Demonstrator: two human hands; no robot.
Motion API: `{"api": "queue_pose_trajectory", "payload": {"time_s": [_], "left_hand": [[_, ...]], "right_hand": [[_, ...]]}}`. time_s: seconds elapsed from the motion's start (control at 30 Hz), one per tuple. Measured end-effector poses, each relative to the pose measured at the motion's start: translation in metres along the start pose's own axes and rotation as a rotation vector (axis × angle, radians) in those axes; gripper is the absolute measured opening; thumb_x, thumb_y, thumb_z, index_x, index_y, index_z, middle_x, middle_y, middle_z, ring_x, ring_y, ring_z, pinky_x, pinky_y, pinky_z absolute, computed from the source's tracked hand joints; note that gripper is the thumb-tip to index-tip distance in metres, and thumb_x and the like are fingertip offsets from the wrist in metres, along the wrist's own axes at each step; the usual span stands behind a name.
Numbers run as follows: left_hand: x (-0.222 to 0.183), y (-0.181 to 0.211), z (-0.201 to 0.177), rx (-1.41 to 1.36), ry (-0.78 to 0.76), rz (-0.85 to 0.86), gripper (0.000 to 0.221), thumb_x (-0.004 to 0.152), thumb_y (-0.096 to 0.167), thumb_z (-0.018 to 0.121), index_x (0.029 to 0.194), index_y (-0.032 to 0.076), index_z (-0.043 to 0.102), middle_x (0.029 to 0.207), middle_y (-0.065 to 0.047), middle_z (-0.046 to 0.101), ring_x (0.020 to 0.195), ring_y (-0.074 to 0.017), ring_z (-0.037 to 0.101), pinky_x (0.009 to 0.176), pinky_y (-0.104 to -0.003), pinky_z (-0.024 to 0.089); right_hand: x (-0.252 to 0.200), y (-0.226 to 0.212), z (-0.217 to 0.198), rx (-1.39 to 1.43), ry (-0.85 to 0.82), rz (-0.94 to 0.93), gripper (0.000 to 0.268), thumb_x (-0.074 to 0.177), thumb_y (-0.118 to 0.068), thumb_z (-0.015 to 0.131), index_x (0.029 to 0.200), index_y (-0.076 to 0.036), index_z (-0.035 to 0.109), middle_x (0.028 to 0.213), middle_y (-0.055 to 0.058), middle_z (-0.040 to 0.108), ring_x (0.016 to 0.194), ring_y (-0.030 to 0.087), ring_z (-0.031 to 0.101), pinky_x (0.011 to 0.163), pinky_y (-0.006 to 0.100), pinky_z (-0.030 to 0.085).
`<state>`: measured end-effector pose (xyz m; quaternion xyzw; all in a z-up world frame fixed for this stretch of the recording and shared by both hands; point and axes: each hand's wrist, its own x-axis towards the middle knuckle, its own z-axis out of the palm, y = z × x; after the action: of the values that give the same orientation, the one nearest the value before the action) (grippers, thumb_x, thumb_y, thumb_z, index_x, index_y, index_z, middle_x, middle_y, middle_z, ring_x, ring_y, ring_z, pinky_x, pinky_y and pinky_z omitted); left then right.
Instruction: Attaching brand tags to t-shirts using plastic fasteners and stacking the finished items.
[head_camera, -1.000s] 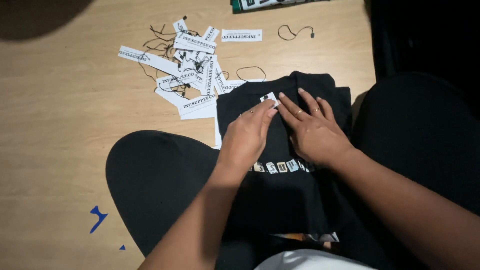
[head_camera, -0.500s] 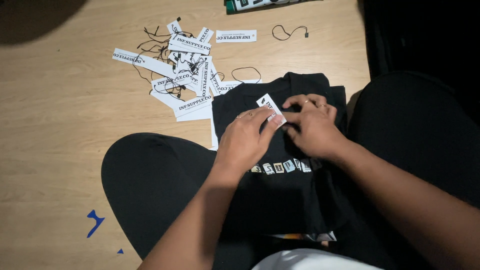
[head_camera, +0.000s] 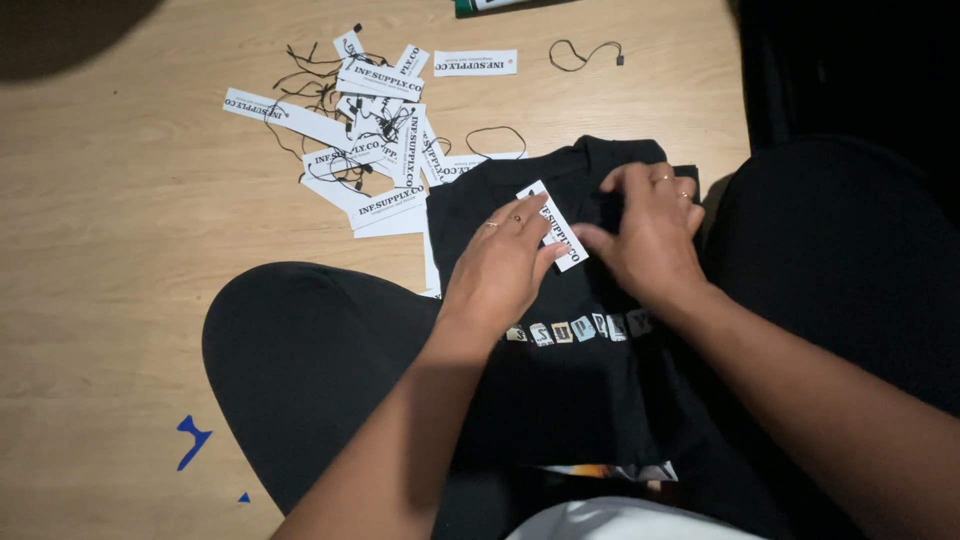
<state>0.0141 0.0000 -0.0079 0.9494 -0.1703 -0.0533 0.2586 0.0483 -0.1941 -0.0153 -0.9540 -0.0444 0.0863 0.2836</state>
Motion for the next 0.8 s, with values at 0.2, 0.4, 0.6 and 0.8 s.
{"api": "queue_pose_trajectory", "payload": {"time_s": [0.2, 0.4, 0.6, 0.8], "left_hand": [[0.001, 0.010, -0.013, 0.031, -0.103, -0.050, 0.041, 0.102, 0.023, 0.060, 0.133, -0.005, 0.057, 0.149, -0.025, 0.052, 0.146, -0.0366, 0.043, 0.115, -0.048, 0.042], [-0.001, 0.001, -0.001, 0.065, -0.082, -0.018, 0.047, 0.103, 0.024, 0.060, 0.142, -0.001, 0.051, 0.149, -0.022, 0.052, 0.147, -0.0344, 0.043, 0.118, -0.047, 0.040], [0.000, -0.003, 0.004, 0.072, -0.096, -0.015, 0.048, 0.104, 0.025, 0.057, 0.146, 0.002, 0.050, 0.151, -0.020, 0.051, 0.147, -0.0330, 0.042, 0.120, -0.046, 0.038], [-0.001, -0.021, 0.031, 0.085, 0.012, 0.008, 0.043, 0.109, 0.032, 0.049, 0.146, 0.010, 0.053, 0.148, -0.012, 0.055, 0.145, -0.0290, 0.045, 0.119, -0.047, 0.038]], "right_hand": [[0.008, -0.009, -0.011, 0.013, -0.064, 0.165, 0.022, 0.091, -0.031, 0.083, 0.099, -0.016, 0.069, 0.118, 0.007, 0.056, 0.124, 0.036, 0.050, 0.096, 0.052, 0.038], [0.010, -0.009, -0.014, 0.050, -0.109, 0.177, 0.015, 0.096, -0.035, 0.076, 0.108, -0.025, 0.074, 0.121, 0.006, 0.053, 0.124, 0.034, 0.047, 0.097, 0.052, 0.037], [0.007, -0.006, -0.003, -0.065, -0.053, -0.030, 0.022, 0.097, -0.026, 0.072, 0.119, -0.028, 0.075, 0.120, 0.008, 0.056, 0.122, 0.038, 0.051, 0.099, 0.053, 0.041], [0.015, 0.021, 0.013, -0.072, -0.083, -0.001, 0.041, 0.093, -0.010, 0.067, 0.126, -0.035, 0.069, 0.128, 0.003, 0.055, 0.126, 0.037, 0.052, 0.101, 0.056, 0.047]]}}
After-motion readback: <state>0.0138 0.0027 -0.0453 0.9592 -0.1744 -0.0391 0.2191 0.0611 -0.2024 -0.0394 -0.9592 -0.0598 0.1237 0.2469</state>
